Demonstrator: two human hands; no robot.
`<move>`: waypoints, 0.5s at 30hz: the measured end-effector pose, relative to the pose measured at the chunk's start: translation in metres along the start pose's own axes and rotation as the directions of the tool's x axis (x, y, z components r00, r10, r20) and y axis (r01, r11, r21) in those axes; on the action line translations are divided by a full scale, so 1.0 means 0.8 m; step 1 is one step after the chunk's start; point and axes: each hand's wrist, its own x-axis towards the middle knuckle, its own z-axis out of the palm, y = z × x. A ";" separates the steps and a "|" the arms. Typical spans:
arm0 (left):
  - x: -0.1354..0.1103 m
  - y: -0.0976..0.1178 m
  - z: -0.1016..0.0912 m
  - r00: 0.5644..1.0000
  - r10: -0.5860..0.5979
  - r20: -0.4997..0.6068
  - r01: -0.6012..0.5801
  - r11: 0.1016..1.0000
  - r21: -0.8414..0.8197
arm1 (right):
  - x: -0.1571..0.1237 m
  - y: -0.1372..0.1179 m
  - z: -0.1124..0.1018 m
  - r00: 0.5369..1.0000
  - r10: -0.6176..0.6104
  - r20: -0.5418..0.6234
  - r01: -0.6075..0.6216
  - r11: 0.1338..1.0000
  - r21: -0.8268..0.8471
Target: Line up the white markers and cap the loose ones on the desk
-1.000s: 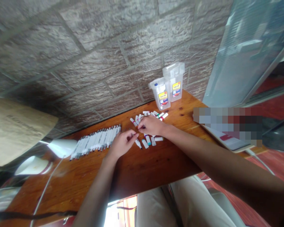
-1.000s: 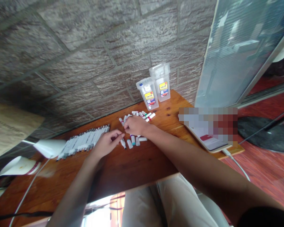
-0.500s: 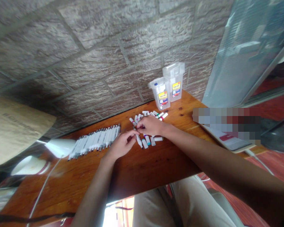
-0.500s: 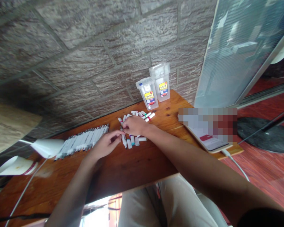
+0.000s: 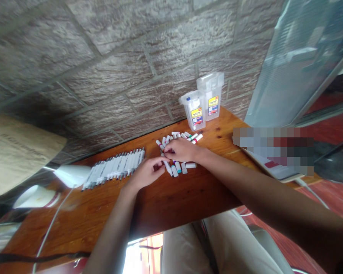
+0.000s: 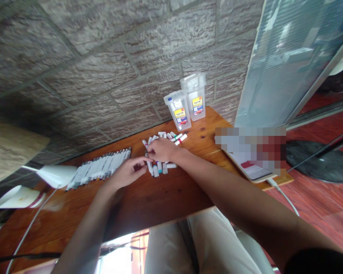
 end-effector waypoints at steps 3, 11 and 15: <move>-0.001 0.001 -0.001 1.000 -0.008 0.015 0.009 0.999 -0.050 | 0.000 0.000 0.001 1.000 -0.005 -0.007 0.005 1.000 -0.001; -0.002 0.001 -0.003 0.999 -0.017 0.043 0.019 0.999 -0.040 | 0.000 0.002 0.005 1.000 -0.010 -0.022 0.009 1.000 -0.016; -0.002 0.000 -0.002 1.000 -0.004 0.019 0.004 1.000 -0.008 | 0.001 0.002 0.005 0.999 -0.028 -0.026 0.028 0.999 0.021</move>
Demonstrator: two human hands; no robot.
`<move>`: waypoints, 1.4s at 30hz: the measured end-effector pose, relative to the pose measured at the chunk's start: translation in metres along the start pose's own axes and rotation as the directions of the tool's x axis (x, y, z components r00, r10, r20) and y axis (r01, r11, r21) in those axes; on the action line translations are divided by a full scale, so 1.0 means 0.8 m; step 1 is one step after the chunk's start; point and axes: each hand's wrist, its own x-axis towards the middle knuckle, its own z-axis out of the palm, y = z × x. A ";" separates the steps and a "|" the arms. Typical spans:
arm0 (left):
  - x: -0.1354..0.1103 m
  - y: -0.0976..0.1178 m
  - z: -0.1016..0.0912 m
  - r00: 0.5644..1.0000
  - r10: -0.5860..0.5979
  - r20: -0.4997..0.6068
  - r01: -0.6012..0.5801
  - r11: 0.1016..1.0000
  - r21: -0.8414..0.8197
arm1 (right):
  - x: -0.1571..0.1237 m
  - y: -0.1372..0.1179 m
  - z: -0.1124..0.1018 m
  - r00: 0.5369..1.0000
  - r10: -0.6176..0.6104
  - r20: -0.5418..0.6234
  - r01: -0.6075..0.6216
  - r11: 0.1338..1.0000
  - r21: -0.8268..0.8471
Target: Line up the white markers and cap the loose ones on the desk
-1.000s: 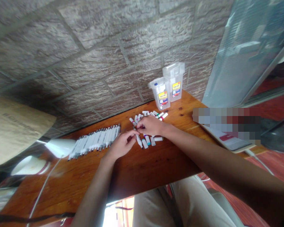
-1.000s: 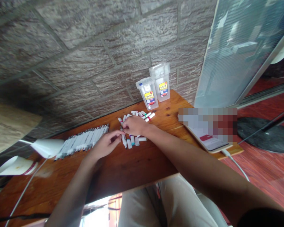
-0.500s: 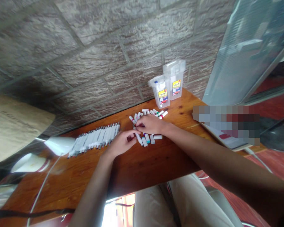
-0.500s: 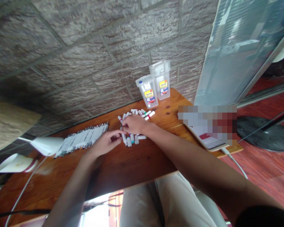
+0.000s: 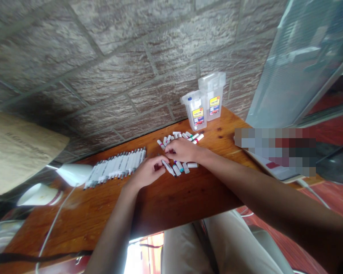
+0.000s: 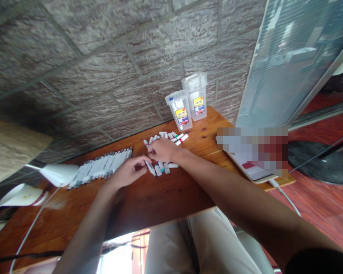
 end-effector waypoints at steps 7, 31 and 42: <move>-0.002 -0.001 -0.002 1.000 -0.014 0.006 0.014 1.000 0.013 | -0.007 -0.017 -0.009 1.000 0.010 -0.008 -0.011 0.999 -0.046; -0.006 0.019 -0.002 0.904 0.077 -0.420 -0.041 0.995 0.092 | -0.006 -0.024 -0.013 0.934 0.151 0.324 -0.347 0.603 0.719; -0.002 0.016 -0.007 0.838 -0.069 -0.542 -0.136 0.935 -0.329 | -0.008 -0.032 -0.009 0.978 -0.023 0.207 -0.152 0.600 0.785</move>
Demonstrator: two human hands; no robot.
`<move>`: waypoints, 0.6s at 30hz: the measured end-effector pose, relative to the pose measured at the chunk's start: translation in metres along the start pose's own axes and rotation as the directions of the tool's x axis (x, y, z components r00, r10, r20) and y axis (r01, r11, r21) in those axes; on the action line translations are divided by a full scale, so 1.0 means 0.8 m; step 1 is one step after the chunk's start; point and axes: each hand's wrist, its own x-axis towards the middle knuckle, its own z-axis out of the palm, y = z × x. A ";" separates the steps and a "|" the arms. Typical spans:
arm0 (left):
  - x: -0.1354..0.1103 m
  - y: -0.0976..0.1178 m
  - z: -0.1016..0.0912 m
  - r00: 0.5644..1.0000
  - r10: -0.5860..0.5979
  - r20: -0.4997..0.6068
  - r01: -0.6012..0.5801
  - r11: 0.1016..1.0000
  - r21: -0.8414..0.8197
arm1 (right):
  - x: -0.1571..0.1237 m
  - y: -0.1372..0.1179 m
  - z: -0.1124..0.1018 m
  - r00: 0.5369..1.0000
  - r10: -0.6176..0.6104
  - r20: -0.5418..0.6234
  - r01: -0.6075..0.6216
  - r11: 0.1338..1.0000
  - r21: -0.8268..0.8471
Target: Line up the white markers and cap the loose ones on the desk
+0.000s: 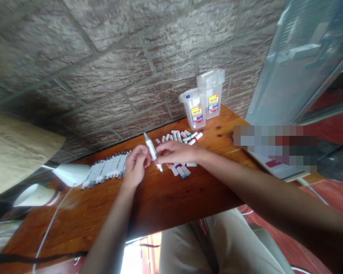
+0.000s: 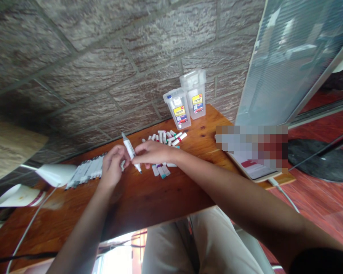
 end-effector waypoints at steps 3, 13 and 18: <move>0.000 0.002 -0.001 0.998 0.035 0.053 -0.038 0.998 0.047 | 0.003 0.007 -0.001 0.991 -0.068 0.112 0.063 0.997 0.048; -0.002 0.002 -0.001 0.996 0.054 0.071 -0.062 0.991 0.117 | 0.003 0.014 0.000 0.980 -0.111 0.166 0.125 0.990 -0.072; 0.000 0.003 -0.002 0.999 0.042 0.032 -0.046 0.989 0.143 | 0.001 0.008 0.000 0.988 -0.067 0.142 0.074 0.996 -0.047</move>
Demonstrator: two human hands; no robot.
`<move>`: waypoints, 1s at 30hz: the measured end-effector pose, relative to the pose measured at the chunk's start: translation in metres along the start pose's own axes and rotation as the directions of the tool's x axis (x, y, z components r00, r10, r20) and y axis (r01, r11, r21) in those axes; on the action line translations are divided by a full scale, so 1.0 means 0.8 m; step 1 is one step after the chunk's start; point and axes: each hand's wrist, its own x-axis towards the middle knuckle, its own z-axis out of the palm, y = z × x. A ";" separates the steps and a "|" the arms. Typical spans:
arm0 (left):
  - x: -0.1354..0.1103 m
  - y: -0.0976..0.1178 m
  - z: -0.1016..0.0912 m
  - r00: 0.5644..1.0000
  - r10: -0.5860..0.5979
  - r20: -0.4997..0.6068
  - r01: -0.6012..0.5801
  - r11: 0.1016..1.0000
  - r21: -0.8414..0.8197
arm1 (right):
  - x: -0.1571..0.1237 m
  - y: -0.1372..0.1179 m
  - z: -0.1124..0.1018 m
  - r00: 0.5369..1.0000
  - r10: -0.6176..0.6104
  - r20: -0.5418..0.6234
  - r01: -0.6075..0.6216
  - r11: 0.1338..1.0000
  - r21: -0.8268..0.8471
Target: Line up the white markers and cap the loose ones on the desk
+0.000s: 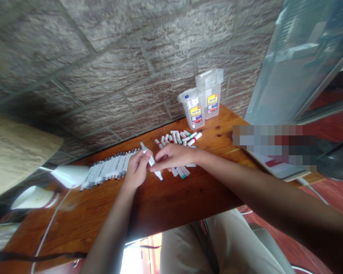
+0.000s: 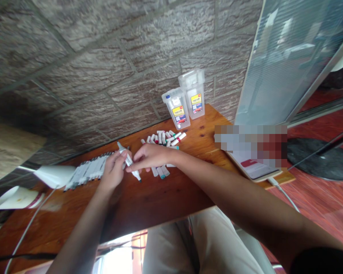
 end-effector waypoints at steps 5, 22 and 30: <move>0.000 0.000 -0.001 1.000 0.002 -0.022 -0.002 1.000 0.019 | -0.001 -0.002 -0.002 0.999 0.034 -0.017 -0.034 0.999 -0.021; -0.002 0.005 0.001 0.989 0.121 0.083 -0.128 0.987 0.095 | 0.002 0.006 0.003 0.998 -0.026 0.058 0.027 0.999 -0.024; -0.001 0.006 0.002 0.995 0.066 0.080 -0.075 0.992 0.106 | -0.001 0.000 0.002 0.999 0.038 0.000 -0.038 0.998 -0.053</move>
